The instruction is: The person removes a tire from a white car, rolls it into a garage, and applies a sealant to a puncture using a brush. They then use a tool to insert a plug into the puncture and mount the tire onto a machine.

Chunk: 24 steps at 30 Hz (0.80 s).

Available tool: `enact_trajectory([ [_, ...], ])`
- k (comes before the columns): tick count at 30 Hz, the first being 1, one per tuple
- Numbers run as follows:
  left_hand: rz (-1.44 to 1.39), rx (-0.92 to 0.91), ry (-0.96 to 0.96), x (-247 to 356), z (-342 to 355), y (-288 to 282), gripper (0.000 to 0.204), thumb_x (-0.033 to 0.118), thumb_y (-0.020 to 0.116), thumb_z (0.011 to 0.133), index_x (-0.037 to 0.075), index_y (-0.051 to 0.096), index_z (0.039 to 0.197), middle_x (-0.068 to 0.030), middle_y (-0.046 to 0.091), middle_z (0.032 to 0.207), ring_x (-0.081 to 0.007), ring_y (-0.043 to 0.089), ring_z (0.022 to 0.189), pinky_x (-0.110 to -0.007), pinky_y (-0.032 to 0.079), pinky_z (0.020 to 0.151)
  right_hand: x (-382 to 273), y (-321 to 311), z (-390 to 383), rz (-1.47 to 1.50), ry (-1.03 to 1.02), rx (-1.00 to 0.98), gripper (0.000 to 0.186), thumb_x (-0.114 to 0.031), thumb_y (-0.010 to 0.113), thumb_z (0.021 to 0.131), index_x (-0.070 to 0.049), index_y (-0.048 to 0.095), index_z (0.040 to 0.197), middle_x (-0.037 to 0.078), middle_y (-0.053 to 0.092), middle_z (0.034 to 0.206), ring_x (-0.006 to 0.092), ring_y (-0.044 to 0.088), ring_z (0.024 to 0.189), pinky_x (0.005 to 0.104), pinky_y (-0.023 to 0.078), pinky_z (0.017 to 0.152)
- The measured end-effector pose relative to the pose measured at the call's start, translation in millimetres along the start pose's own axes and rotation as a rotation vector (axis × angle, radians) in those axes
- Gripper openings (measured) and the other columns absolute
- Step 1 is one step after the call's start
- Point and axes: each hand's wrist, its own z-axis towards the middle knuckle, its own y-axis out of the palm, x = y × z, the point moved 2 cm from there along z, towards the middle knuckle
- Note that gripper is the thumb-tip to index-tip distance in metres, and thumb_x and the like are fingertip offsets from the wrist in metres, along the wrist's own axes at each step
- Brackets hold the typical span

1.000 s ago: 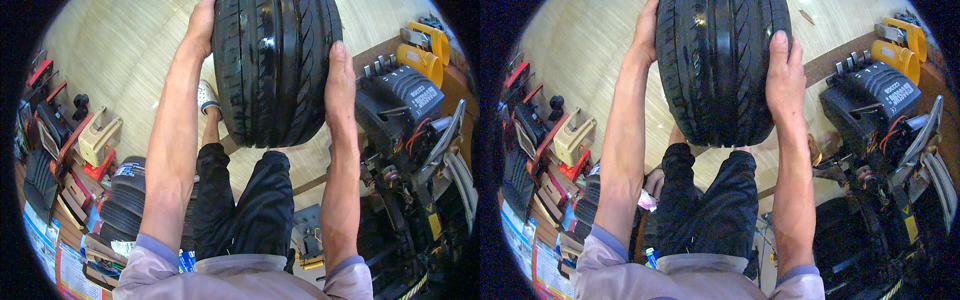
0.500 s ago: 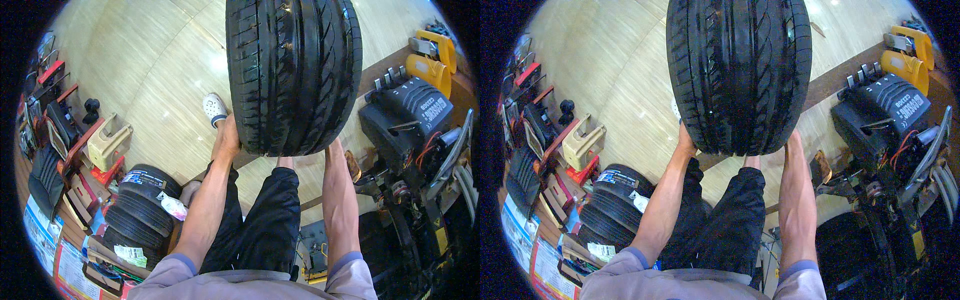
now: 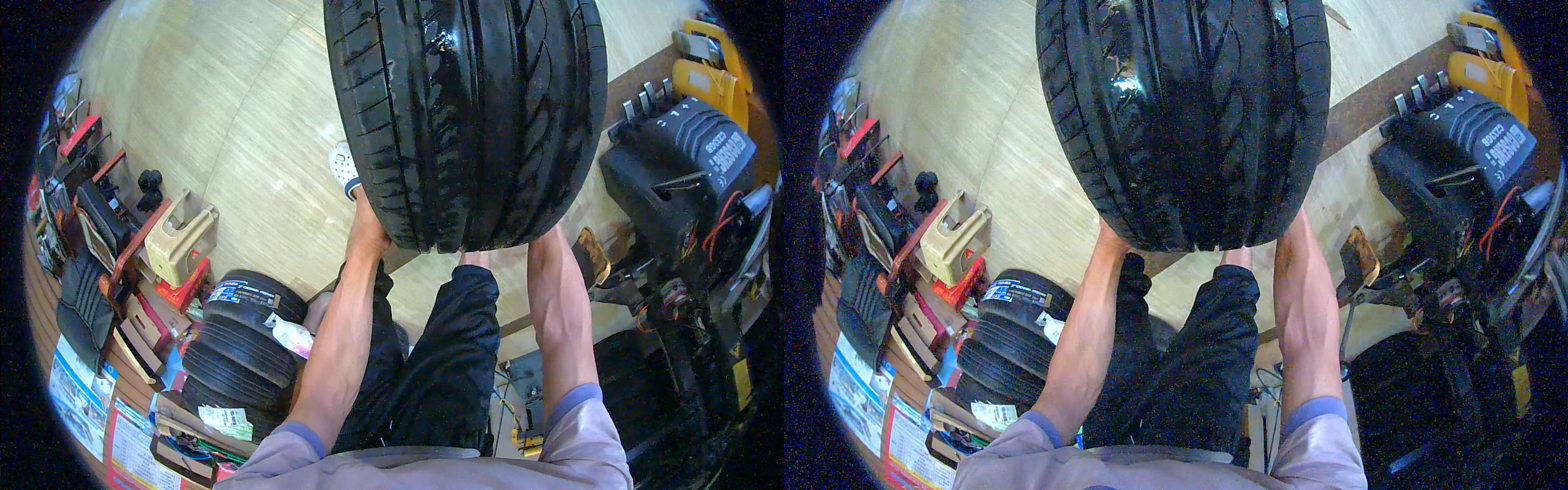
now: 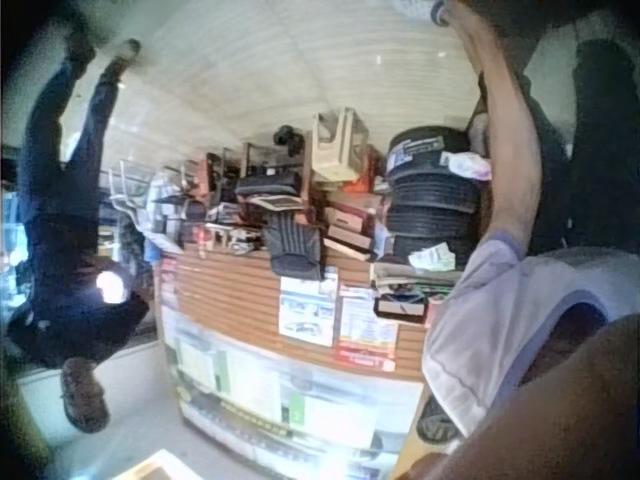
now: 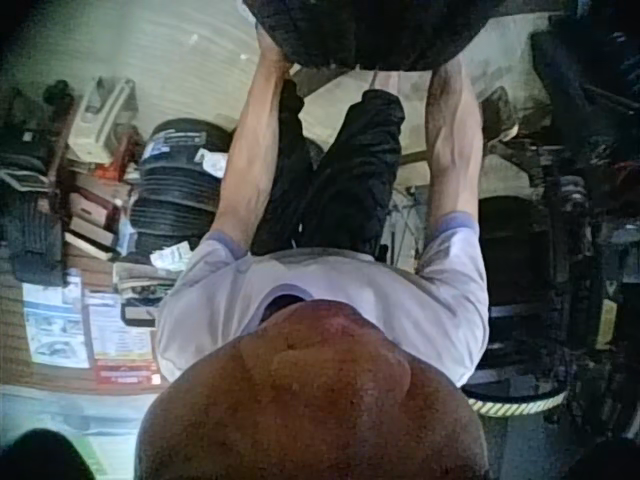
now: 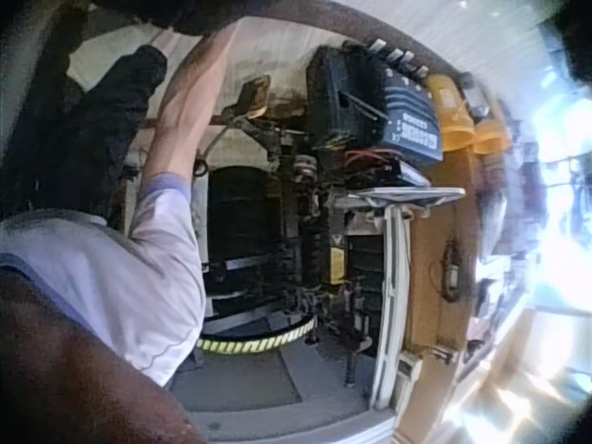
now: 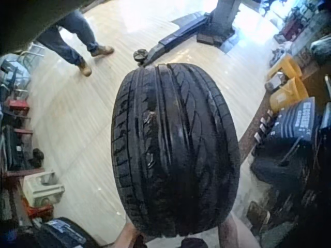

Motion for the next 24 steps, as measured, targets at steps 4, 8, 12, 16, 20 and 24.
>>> enact_trajectory([
  [4, 0.237, 0.04, 0.185, 1, -3, 3, 0.046, 0.034, 0.049, 0.11, 0.001, 0.057, 0.143, -0.0095, 0.07, 0.124, -0.0222, 0.069, 0.103, -0.037, 0.059, 0.087, 0, 5, -3, -0.011, -0.046, 0.006, 0.067, -0.052, 0.045, 0.108, 0.002, 0.053, 0.147, 0.015, 0.062, 0.141, 0.026, 0.062, 0.124, 0.0398, 0.049, 0.108],
  [8, -0.158, 0.134, 0.025, -2, -8, -6, 0.047, 0.035, 0.047, 0.111, 0.002, 0.057, 0.141, -0.0105, 0.07, 0.124, -0.0239, 0.069, 0.103, -0.038, 0.059, 0.089, 3, 12, -9, -0.059, -0.094, 0.036, 0.065, -0.051, 0.046, 0.108, 0.002, 0.054, 0.146, 0.015, 0.063, 0.14, 0.0254, 0.062, 0.123, 0.0394, 0.05, 0.107],
  [12, -0.176, 0.143, -0.185, 20, -31, -29, 0.047, 0.037, 0.045, 0.111, 0.001, 0.059, 0.139, -0.0108, 0.07, 0.123, -0.025, 0.07, 0.105, -0.04, 0.059, 0.092, 16, 14, -46, -0.157, -0.182, 0.114, 0.063, -0.049, 0.047, 0.108, 0.002, 0.055, 0.145, 0.014, 0.063, 0.139, 0.0248, 0.062, 0.122, 0.0389, 0.05, 0.106],
  [16, -0.178, 0.243, -0.283, 48, -69, -15, 0.051, 0.042, 0.039, 0.113, 0.004, 0.058, 0.14, -0.0091, 0.07, 0.124, -0.0239, 0.068, 0.11, -0.043, 0.059, 0.094, 19, 8, -86, -0.232, -0.216, 0.169, 0.061, -0.047, 0.047, 0.109, 0.002, 0.056, 0.145, 0.014, 0.064, 0.138, 0.0242, 0.063, 0.12, 0.0384, 0.05, 0.105],
  [20, -0.093, 0.314, -0.231, 76, -85, 20, 0.057, 0.05, 0.036, 0.113, 0.006, 0.056, 0.144, -0.0091, 0.069, 0.13, -0.0237, 0.068, 0.112, -0.041, 0.057, 0.097, 14, 9, -87, -0.28, -0.232, 0.173, 0.059, -0.045, 0.048, 0.109, 0.002, 0.056, 0.144, 0.014, 0.065, 0.137, 0.0236, 0.063, 0.119, 0.038, 0.051, 0.104],
  [24, -0.048, 0.246, -0.103, 85, -91, 32, 0.064, 0.054, 0.034, 0.112, 0.005, 0.055, 0.146, -0.0105, 0.068, 0.133, -0.0234, 0.067, 0.115, -0.039, 0.055, 0.101, 14, 12, -84, -0.314, -0.219, 0.165, 0.057, -0.043, 0.049, 0.109, 0.002, 0.057, 0.143, 0.013, 0.065, 0.136, 0.023, 0.064, 0.118, 0.0375, 0.051, 0.103],
])
